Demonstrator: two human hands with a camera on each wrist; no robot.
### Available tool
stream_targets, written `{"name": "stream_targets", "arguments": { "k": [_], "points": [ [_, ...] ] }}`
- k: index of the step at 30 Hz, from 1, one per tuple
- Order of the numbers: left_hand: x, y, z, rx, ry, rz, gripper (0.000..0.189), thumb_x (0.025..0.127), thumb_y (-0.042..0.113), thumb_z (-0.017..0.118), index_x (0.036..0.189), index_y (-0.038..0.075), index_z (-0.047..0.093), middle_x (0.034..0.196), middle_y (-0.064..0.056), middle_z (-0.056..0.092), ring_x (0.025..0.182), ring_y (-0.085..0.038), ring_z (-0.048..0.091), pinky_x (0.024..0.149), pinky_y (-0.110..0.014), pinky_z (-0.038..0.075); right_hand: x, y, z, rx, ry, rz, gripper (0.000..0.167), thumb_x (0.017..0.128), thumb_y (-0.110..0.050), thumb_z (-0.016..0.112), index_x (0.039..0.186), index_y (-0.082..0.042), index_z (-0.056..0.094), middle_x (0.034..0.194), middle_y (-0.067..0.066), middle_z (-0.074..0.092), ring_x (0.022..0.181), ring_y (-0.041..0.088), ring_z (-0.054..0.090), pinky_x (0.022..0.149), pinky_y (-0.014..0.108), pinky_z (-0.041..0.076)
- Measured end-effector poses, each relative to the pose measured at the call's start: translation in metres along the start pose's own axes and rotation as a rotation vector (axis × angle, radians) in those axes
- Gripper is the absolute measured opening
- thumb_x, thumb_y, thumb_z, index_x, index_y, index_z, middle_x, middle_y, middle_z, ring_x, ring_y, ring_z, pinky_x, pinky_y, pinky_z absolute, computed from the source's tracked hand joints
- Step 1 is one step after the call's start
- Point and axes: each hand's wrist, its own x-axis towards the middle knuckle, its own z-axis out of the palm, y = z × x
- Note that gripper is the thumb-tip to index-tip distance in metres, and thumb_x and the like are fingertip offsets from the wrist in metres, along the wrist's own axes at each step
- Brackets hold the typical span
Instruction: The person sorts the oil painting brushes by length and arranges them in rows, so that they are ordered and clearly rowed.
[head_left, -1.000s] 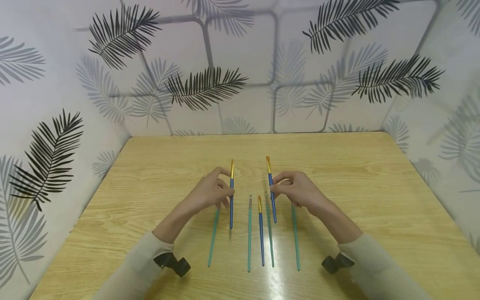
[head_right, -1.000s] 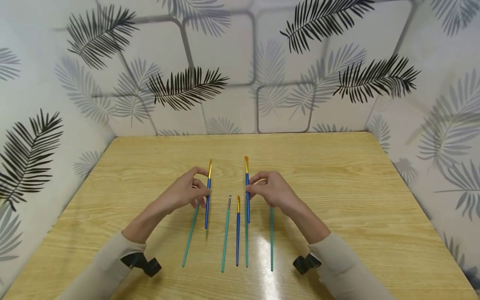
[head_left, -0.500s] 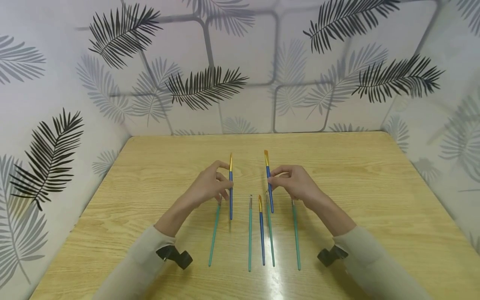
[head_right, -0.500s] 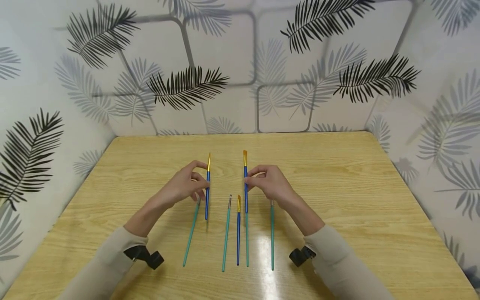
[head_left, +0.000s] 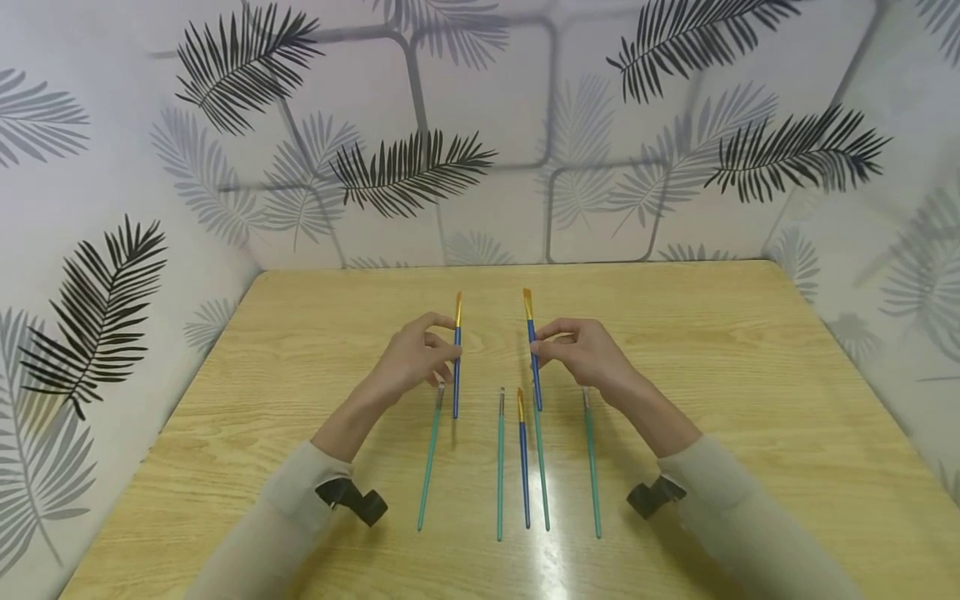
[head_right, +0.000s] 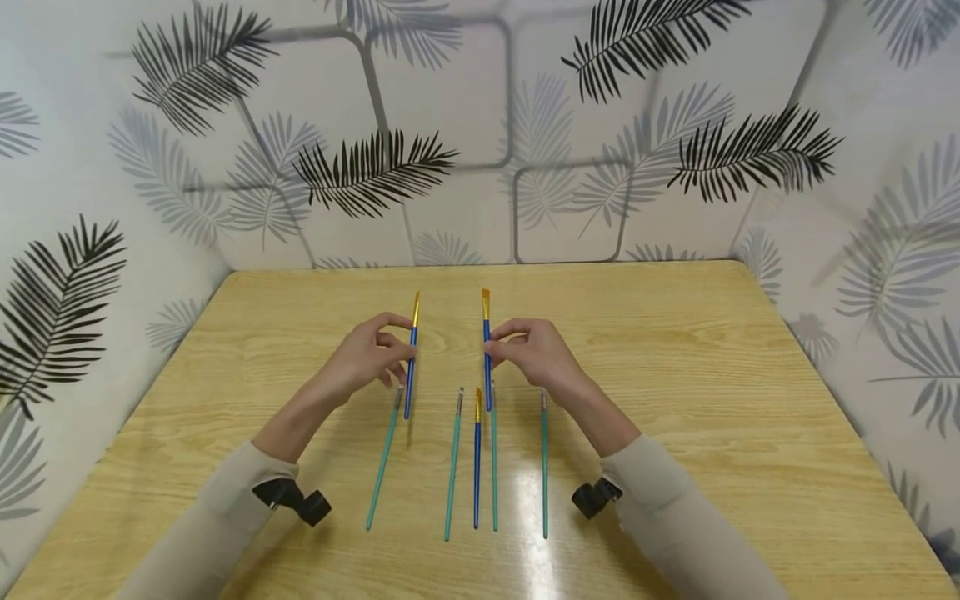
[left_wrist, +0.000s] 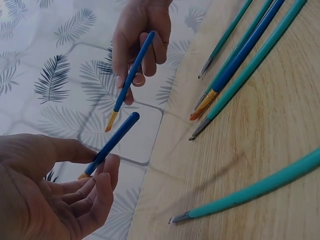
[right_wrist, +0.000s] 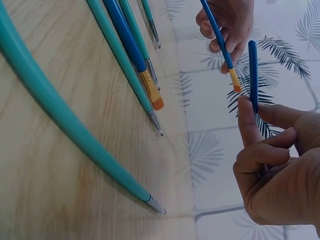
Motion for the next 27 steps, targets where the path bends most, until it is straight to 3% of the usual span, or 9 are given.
{"name": "stream_targets", "arguments": {
  "k": [8, 16, 27],
  "points": [
    [0.005, -0.002, -0.001, -0.011, 0.003, 0.017, 0.046, 0.102, 0.012, 0.066, 0.144, 0.001, 0.052, 0.115, -0.028, 0.071, 0.085, -0.045, 0.072, 0.072, -0.050, 0.062, 0.011, 0.004, 0.001, -0.003, -0.003, 0.002, 0.033, 0.100, -0.024, 0.070, 0.124, -0.003, 0.068, 0.089, 0.005, 0.079, 0.039, 0.002, 0.022, 0.040, 0.020, 0.021],
    [0.010, 0.001, 0.001, -0.028, 0.025, -0.003, 0.043, 0.102, 0.011, 0.066, 0.142, 0.003, 0.055, 0.117, -0.030, 0.070, 0.089, -0.049, 0.071, 0.078, -0.060, 0.059, 0.020, 0.002, 0.002, -0.014, 0.015, -0.001, 0.030, 0.100, -0.025, 0.069, 0.123, -0.005, 0.069, 0.090, 0.004, 0.079, 0.040, 0.003, 0.021, 0.042, 0.020, 0.021],
    [0.022, 0.001, -0.002, 0.010, 0.055, 0.000, 0.044, 0.102, 0.017, 0.065, 0.143, 0.005, 0.056, 0.116, -0.026, 0.073, 0.090, -0.048, 0.072, 0.078, -0.054, 0.061, 0.029, 0.001, 0.004, -0.011, 0.016, 0.015, 0.030, 0.100, -0.024, 0.070, 0.123, -0.006, 0.069, 0.090, 0.003, 0.079, 0.042, 0.005, 0.020, 0.043, 0.020, 0.022]
  ]
}}
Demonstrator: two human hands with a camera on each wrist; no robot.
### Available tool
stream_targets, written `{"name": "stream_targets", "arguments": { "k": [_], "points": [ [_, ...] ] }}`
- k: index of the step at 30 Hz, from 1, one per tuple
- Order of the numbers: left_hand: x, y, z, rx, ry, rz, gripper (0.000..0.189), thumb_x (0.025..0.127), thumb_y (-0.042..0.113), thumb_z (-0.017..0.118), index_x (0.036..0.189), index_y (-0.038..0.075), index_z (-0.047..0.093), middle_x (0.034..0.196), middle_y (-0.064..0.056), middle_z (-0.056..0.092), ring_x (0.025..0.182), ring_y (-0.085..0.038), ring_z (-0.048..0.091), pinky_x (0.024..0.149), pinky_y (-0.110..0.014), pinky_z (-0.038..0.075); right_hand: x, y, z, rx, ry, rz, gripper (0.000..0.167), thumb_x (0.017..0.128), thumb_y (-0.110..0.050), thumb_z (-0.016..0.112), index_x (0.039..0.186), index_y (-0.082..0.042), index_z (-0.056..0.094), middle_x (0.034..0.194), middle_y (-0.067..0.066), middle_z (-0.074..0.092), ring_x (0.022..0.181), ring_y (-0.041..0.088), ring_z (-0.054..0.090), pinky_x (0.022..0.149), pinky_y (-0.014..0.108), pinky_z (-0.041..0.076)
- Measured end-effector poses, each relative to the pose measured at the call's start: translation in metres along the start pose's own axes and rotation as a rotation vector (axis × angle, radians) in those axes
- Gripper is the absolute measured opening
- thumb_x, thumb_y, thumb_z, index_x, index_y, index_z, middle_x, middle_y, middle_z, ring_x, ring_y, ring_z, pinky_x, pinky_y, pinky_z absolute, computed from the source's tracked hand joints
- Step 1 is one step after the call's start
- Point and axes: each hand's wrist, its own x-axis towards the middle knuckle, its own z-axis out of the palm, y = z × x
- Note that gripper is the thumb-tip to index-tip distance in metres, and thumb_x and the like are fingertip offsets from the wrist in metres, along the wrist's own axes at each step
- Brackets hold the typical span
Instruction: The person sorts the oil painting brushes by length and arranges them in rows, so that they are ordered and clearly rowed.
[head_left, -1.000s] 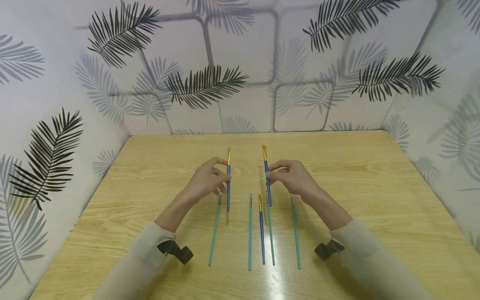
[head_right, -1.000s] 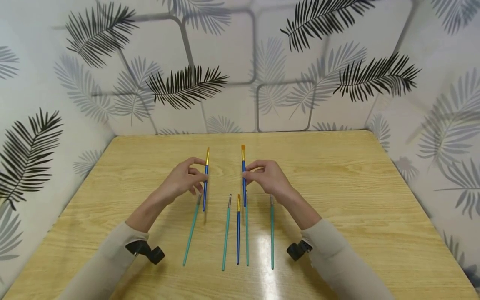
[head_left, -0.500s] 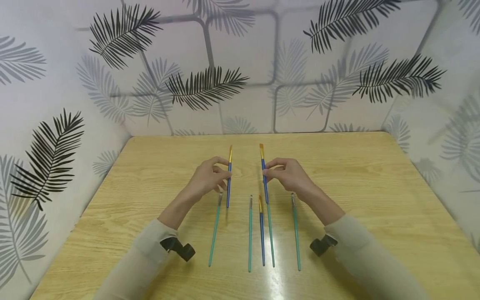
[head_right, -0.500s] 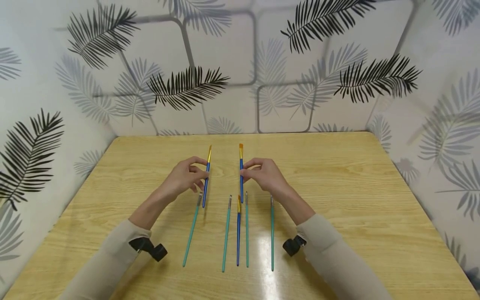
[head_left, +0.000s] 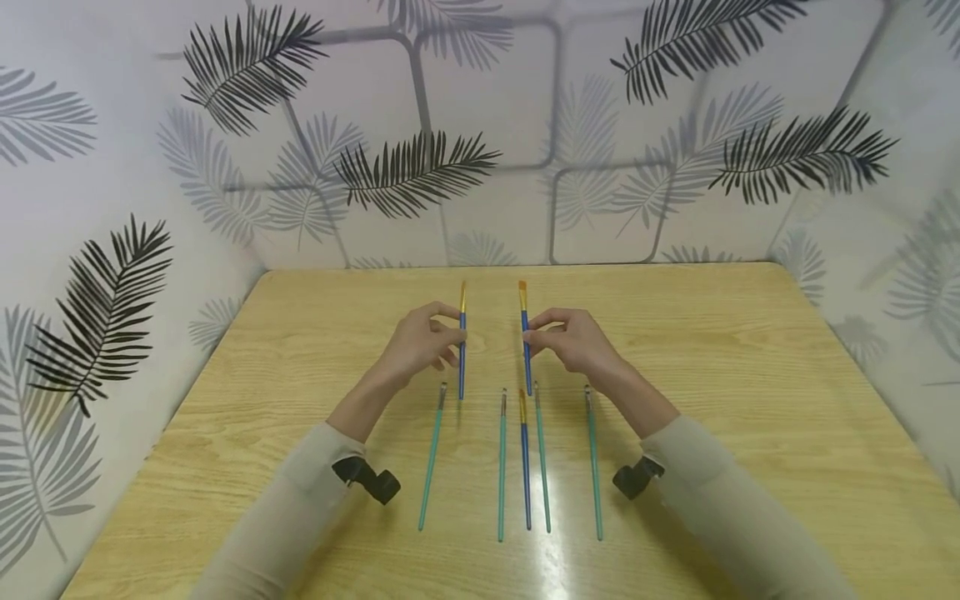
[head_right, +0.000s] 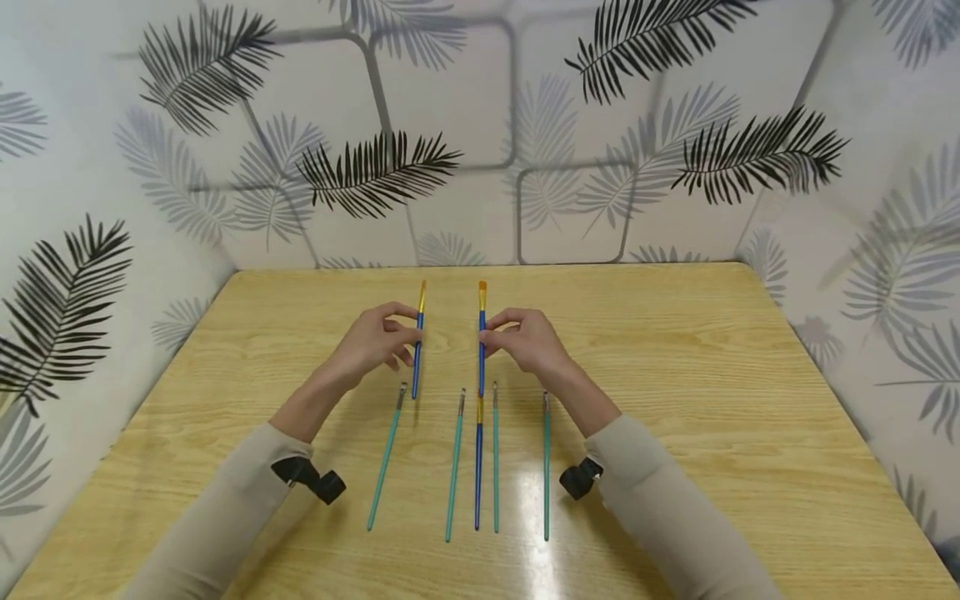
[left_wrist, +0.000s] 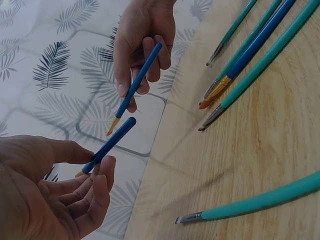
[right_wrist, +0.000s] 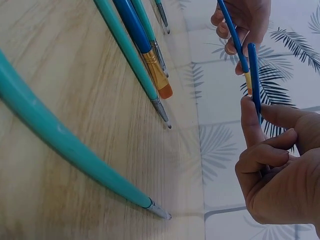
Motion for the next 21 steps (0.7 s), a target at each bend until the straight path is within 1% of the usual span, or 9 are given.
{"name": "stream_targets", "arguments": {
  "k": [7, 11, 15, 19, 21],
  "points": [
    [0.007, 0.003, -0.004, -0.013, 0.020, -0.002, 0.043, 0.102, 0.015, 0.065, 0.142, 0.005, 0.056, 0.117, -0.028, 0.072, 0.090, -0.050, 0.072, 0.081, -0.060, 0.059, 0.006, 0.001, 0.000, 0.001, 0.004, 0.008, 0.028, 0.101, -0.024, 0.069, 0.123, -0.007, 0.068, 0.091, 0.005, 0.079, 0.041, 0.005, 0.019, 0.042, 0.020, 0.022],
    [0.013, 0.002, -0.002, -0.005, 0.034, -0.008, 0.042, 0.101, 0.016, 0.066, 0.141, 0.008, 0.058, 0.113, -0.024, 0.074, 0.091, -0.050, 0.072, 0.079, -0.057, 0.060, 0.009, 0.000, 0.000, -0.003, 0.008, 0.013, 0.028, 0.100, -0.024, 0.070, 0.122, -0.007, 0.069, 0.091, 0.006, 0.079, 0.042, 0.005, 0.019, 0.042, 0.020, 0.022],
    [0.020, -0.001, 0.001, -0.003, 0.040, -0.016, 0.041, 0.100, 0.017, 0.067, 0.140, 0.009, 0.060, 0.110, -0.022, 0.075, 0.088, -0.047, 0.073, 0.074, -0.048, 0.061, 0.014, -0.001, 0.003, 0.008, 0.008, 0.020, 0.028, 0.100, -0.024, 0.071, 0.121, -0.007, 0.069, 0.091, 0.006, 0.079, 0.042, 0.005, 0.019, 0.042, 0.021, 0.022],
    [0.023, -0.001, 0.003, -0.003, 0.047, -0.020, 0.042, 0.100, 0.018, 0.068, 0.140, 0.009, 0.060, 0.112, -0.024, 0.075, 0.083, -0.043, 0.074, 0.072, -0.046, 0.061, 0.019, -0.001, 0.005, 0.017, 0.009, 0.010, 0.027, 0.100, -0.024, 0.070, 0.120, -0.006, 0.069, 0.091, 0.008, 0.079, 0.041, 0.004, 0.019, 0.041, 0.020, 0.022],
    [0.024, -0.001, 0.002, -0.002, 0.054, -0.027, 0.042, 0.100, 0.019, 0.068, 0.140, 0.009, 0.060, 0.113, -0.024, 0.074, 0.082, -0.042, 0.074, 0.073, -0.047, 0.061, 0.022, -0.001, 0.006, 0.011, 0.014, 0.011, 0.026, 0.100, -0.023, 0.070, 0.120, -0.006, 0.069, 0.091, 0.008, 0.079, 0.041, 0.004, 0.019, 0.041, 0.020, 0.022]
  ]
}}
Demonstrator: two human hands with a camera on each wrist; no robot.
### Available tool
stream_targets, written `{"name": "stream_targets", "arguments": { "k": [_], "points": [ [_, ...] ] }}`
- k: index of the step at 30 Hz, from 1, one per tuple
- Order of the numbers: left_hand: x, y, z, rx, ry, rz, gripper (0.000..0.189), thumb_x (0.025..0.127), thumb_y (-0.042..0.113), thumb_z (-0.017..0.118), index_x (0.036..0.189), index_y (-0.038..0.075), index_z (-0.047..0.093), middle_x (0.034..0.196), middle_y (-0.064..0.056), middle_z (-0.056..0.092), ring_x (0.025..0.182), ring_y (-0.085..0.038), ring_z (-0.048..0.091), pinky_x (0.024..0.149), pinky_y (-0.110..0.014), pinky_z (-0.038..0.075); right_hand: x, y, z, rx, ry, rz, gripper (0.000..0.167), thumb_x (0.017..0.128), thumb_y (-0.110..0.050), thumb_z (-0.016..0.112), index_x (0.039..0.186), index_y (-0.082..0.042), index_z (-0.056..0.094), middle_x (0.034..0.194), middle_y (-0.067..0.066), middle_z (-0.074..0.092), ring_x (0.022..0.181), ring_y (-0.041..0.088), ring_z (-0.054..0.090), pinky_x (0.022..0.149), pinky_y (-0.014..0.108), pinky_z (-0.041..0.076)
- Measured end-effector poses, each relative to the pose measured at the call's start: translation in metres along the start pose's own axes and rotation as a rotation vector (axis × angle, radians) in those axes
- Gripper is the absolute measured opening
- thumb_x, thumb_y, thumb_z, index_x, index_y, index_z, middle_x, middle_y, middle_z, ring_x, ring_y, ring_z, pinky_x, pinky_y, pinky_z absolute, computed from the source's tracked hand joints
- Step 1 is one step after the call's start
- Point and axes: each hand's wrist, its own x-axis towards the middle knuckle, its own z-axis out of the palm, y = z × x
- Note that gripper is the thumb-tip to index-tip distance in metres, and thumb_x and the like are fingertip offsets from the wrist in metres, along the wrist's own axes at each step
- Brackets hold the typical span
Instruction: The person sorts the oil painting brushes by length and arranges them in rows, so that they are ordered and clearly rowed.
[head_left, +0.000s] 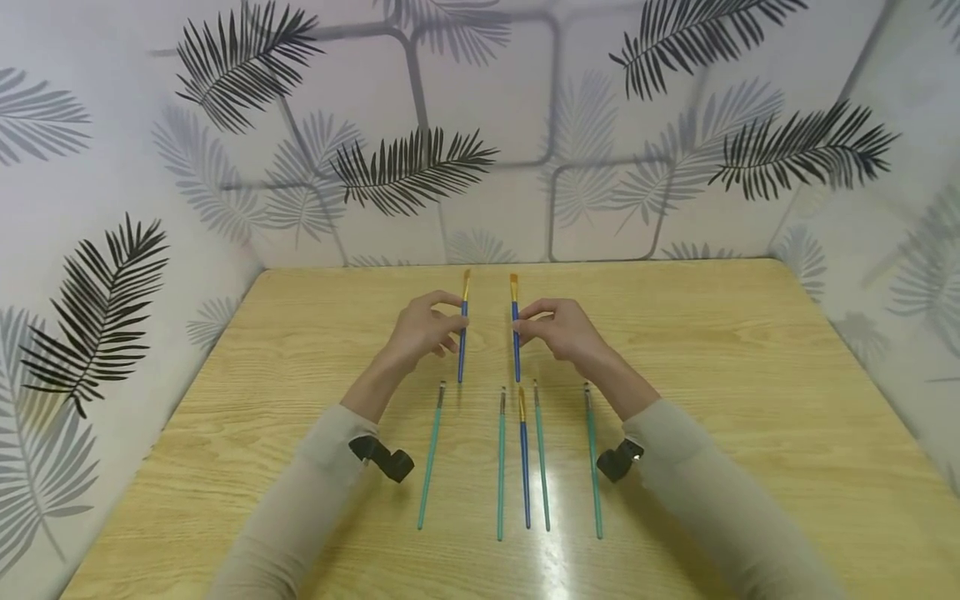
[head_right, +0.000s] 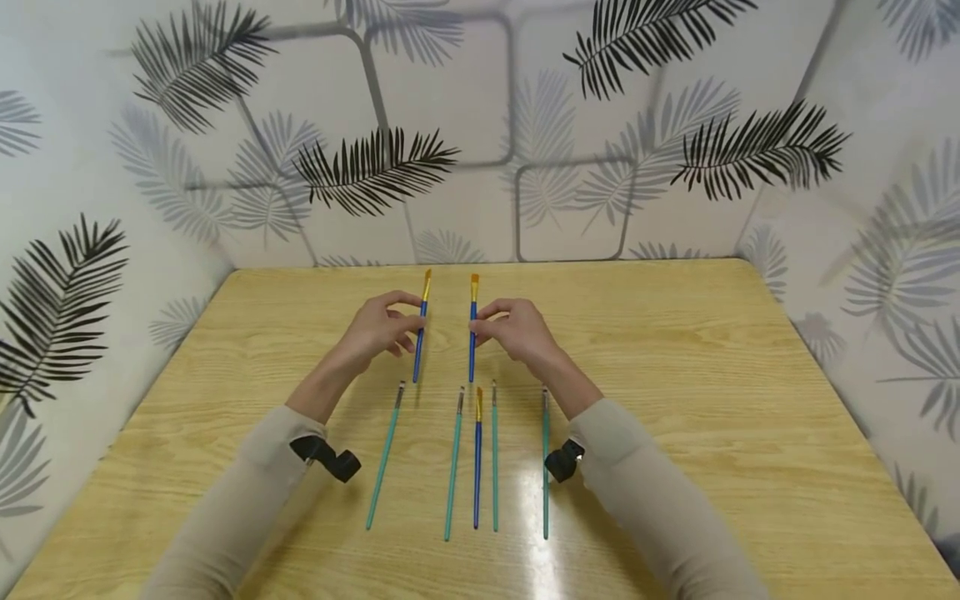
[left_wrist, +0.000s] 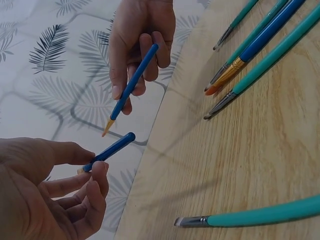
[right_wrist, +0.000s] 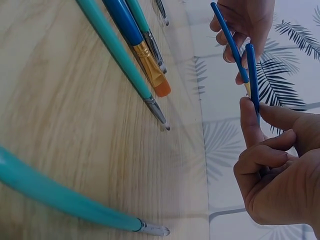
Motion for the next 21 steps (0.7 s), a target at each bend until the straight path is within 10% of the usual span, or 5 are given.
{"name": "stream_targets", "arguments": {
  "k": [10, 21],
  "points": [
    [0.008, -0.001, 0.001, 0.038, 0.028, -0.023, 0.040, 0.099, 0.021, 0.069, 0.138, 0.010, 0.063, 0.105, -0.015, 0.077, 0.082, -0.045, 0.071, 0.067, -0.038, 0.057, 0.009, -0.005, 0.004, -0.005, 0.003, 0.030, 0.026, 0.100, -0.025, 0.071, 0.118, -0.007, 0.071, 0.094, 0.010, 0.079, 0.041, 0.004, 0.021, 0.041, 0.020, 0.023],
    [0.014, -0.004, 0.001, 0.025, 0.035, -0.036, 0.041, 0.099, 0.019, 0.069, 0.138, 0.009, 0.063, 0.107, -0.017, 0.076, 0.063, -0.021, 0.058, 0.066, -0.037, 0.053, 0.013, -0.005, 0.011, 0.023, 0.001, 0.058, 0.027, 0.100, -0.022, 0.072, 0.120, -0.004, 0.070, 0.093, 0.012, 0.079, 0.039, 0.003, 0.022, 0.040, 0.020, 0.022]
  ]
}}
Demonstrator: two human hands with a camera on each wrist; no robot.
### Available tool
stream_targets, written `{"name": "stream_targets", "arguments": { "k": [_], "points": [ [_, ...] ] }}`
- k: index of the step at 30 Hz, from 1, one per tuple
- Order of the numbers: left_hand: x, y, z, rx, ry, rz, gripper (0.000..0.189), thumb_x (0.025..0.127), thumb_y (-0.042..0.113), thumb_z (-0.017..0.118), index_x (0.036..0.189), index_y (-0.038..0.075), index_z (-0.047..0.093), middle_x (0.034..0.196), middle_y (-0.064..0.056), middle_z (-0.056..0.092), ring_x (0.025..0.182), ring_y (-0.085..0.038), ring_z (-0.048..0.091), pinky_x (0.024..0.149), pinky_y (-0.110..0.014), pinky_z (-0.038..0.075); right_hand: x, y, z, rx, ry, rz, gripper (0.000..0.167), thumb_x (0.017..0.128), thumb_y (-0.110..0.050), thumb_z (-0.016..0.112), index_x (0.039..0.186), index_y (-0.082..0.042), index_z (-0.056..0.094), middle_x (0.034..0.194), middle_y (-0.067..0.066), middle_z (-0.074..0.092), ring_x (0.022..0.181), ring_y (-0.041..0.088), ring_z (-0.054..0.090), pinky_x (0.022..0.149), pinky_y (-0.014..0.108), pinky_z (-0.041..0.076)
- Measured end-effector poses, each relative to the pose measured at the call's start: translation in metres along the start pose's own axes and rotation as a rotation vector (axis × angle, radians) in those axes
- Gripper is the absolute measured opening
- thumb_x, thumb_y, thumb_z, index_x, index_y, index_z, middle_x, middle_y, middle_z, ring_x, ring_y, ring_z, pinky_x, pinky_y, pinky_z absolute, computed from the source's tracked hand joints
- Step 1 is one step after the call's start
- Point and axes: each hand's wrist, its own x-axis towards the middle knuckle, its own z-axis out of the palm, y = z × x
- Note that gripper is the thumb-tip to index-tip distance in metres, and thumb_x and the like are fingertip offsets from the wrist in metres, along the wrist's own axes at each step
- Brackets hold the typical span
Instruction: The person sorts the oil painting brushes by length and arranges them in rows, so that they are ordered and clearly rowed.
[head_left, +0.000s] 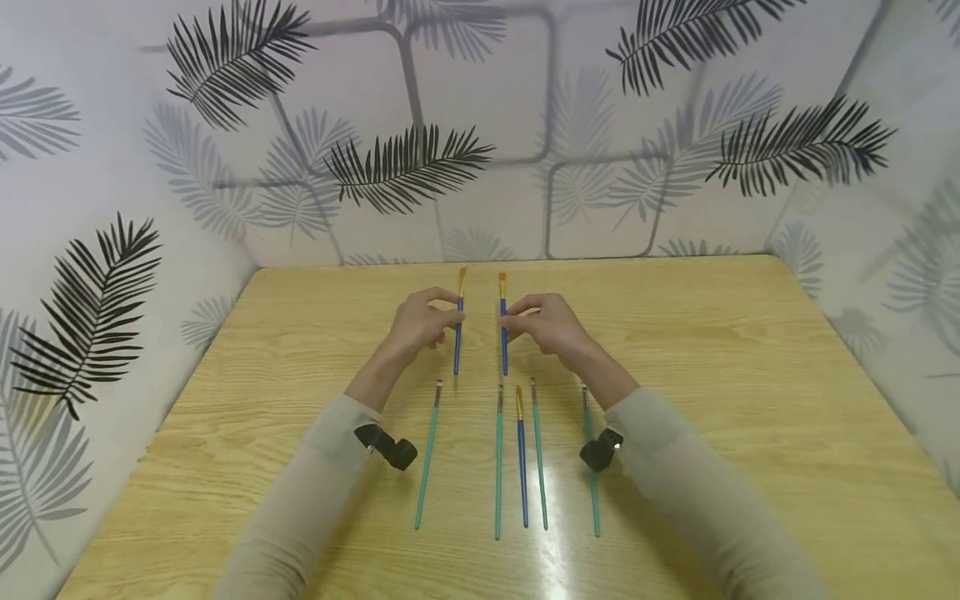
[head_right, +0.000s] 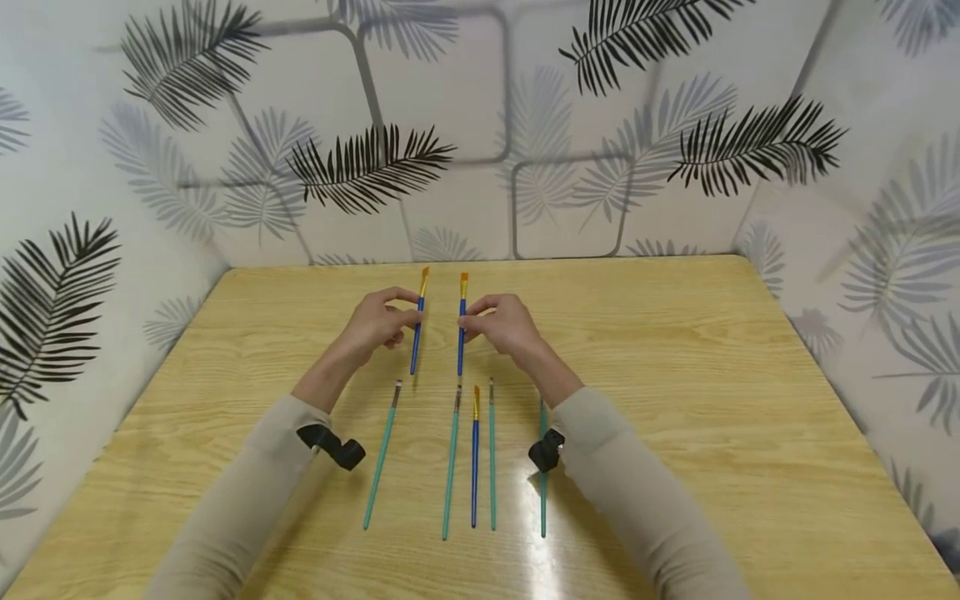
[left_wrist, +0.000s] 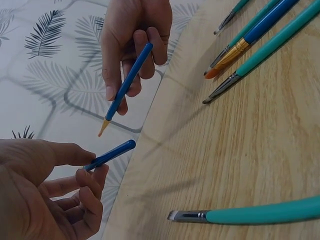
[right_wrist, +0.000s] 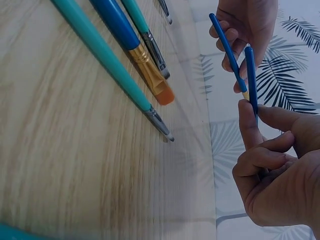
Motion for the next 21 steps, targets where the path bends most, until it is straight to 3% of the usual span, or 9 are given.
{"name": "stream_targets", "arguments": {
  "k": [21],
  "points": [
    [0.015, -0.019, 0.004, -0.043, -0.028, -0.071, 0.039, 0.098, 0.015, 0.071, 0.134, 0.003, 0.062, 0.107, -0.021, 0.076, 0.047, -0.007, 0.039, 0.054, -0.025, 0.039, 0.018, 0.005, 0.016, -0.110, 0.035, 0.018, 0.021, 0.099, -0.019, 0.073, 0.114, -0.004, 0.074, 0.092, 0.013, 0.079, 0.042, 0.006, 0.026, 0.043, 0.021, 0.025]
  ]
}}
